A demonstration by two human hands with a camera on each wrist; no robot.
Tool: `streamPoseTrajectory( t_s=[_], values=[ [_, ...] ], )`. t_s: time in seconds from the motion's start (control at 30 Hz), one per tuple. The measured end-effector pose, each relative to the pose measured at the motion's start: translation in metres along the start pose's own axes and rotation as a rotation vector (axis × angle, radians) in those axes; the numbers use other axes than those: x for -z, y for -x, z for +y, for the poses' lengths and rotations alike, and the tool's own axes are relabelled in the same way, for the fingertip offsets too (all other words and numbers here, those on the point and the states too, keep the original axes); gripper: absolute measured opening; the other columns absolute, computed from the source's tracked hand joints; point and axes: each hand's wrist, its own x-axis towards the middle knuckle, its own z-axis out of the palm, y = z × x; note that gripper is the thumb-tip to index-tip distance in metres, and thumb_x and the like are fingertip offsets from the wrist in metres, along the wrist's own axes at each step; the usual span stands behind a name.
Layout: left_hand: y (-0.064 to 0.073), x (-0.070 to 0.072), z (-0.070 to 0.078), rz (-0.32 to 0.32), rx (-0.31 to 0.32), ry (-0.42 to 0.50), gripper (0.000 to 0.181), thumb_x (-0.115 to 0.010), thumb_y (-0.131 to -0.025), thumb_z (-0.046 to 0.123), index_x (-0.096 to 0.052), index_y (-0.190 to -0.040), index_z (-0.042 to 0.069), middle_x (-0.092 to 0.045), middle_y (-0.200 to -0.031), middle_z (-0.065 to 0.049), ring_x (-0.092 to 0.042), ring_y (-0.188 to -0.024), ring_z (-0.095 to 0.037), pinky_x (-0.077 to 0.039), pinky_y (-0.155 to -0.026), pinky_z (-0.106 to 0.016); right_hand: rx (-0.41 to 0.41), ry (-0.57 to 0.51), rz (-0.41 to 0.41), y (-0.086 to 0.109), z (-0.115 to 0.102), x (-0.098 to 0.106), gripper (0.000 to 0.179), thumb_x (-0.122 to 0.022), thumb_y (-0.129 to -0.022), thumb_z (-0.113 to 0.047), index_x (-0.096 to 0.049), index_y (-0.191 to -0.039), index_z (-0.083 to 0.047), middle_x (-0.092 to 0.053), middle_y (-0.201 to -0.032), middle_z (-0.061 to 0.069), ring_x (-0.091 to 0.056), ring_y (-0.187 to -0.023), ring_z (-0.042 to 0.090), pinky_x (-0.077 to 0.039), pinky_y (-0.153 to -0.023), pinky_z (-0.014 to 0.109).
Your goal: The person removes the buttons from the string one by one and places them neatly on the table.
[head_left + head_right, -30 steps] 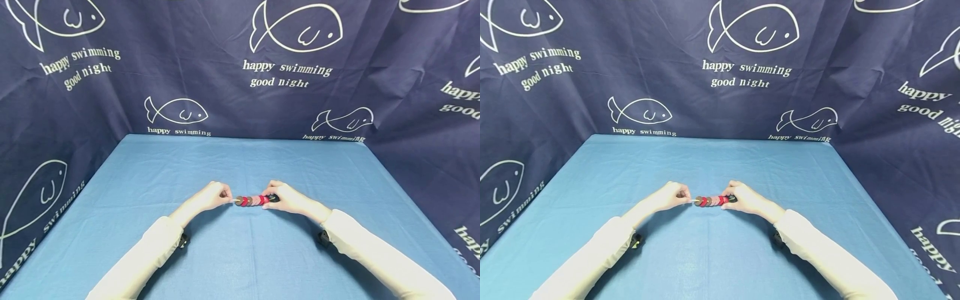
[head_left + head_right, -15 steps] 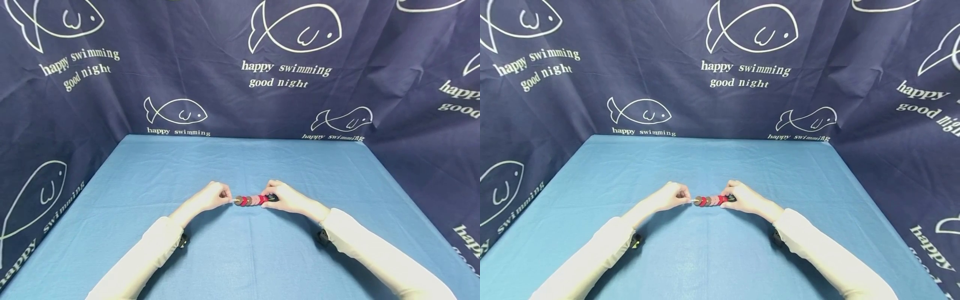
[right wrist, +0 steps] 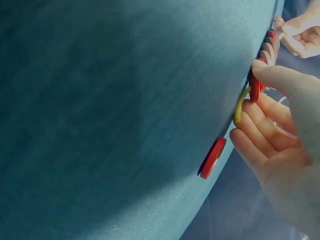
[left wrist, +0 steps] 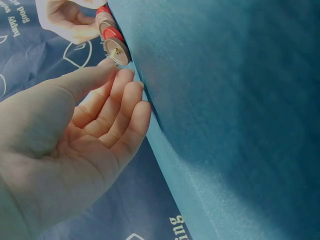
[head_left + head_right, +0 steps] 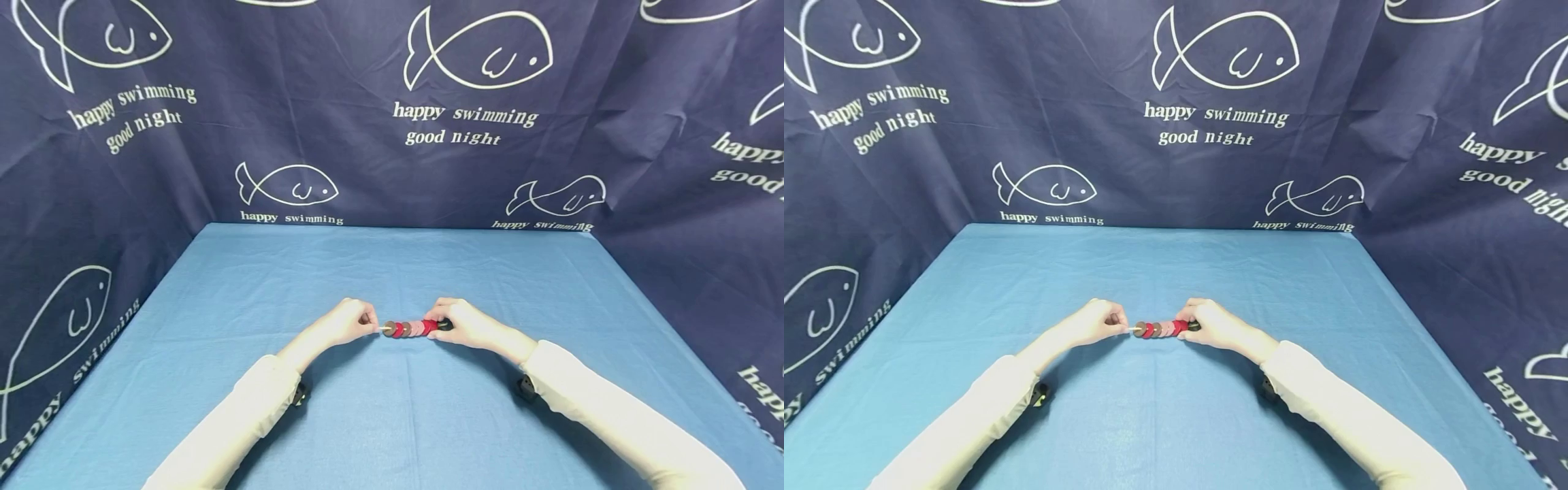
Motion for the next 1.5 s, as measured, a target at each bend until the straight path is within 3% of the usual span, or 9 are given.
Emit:
streamPoseTrajectory(
  t_s=[0.83, 1.07, 1.5],
  values=[
    [0.0003, 0.0001, 0.0006, 0.002, -0.027, 0.007, 0.010, -0.065, -0.086, 0.009, -0.068, -0.076, 0.008, -0.067, -0.069, 0.001, -0.054, -0.060, -0.001, -0.045, -0.057, -0.016, -0.058, 0.016, -0.023, -0.0012, -0.0009, 0.0047, 0.023, -0.070, -0.078, -0.009, -0.069, -0.100, -0.004, -0.055, -0.084, 0.005, -0.052, -0.072, 0.015, -0.045, -0.065, 0.021],
    [0.0004, 0.0003, 0.0009, 0.002, -0.019, 0.004, 0.010, -0.066, -0.085, 0.011, -0.068, -0.076, 0.008, -0.066, -0.067, 0.002, -0.052, -0.058, 0.000, -0.044, -0.056, -0.016, -0.016, 0.032, 0.010, 0.0000, 0.0001, 0.0066, 0.019, -0.072, -0.076, -0.008, -0.068, -0.094, -0.003, -0.055, -0.081, 0.005, -0.052, -0.070, 0.016, -0.044, -0.063, 0.021],
    [0.0014, 0.0009, 0.0001, -0.004, -0.007, 0.023, 0.010, -0.065, -0.085, 0.009, -0.067, -0.075, 0.008, -0.066, -0.068, 0.001, -0.053, -0.058, -0.001, -0.045, -0.055, -0.016, -0.044, 0.044, -0.019, 0.0015, 0.0021, 0.0071, 0.019, -0.070, -0.078, -0.011, -0.069, -0.097, -0.004, -0.055, -0.084, 0.004, -0.050, -0.071, 0.015, -0.042, -0.064, 0.020]
  ],
)
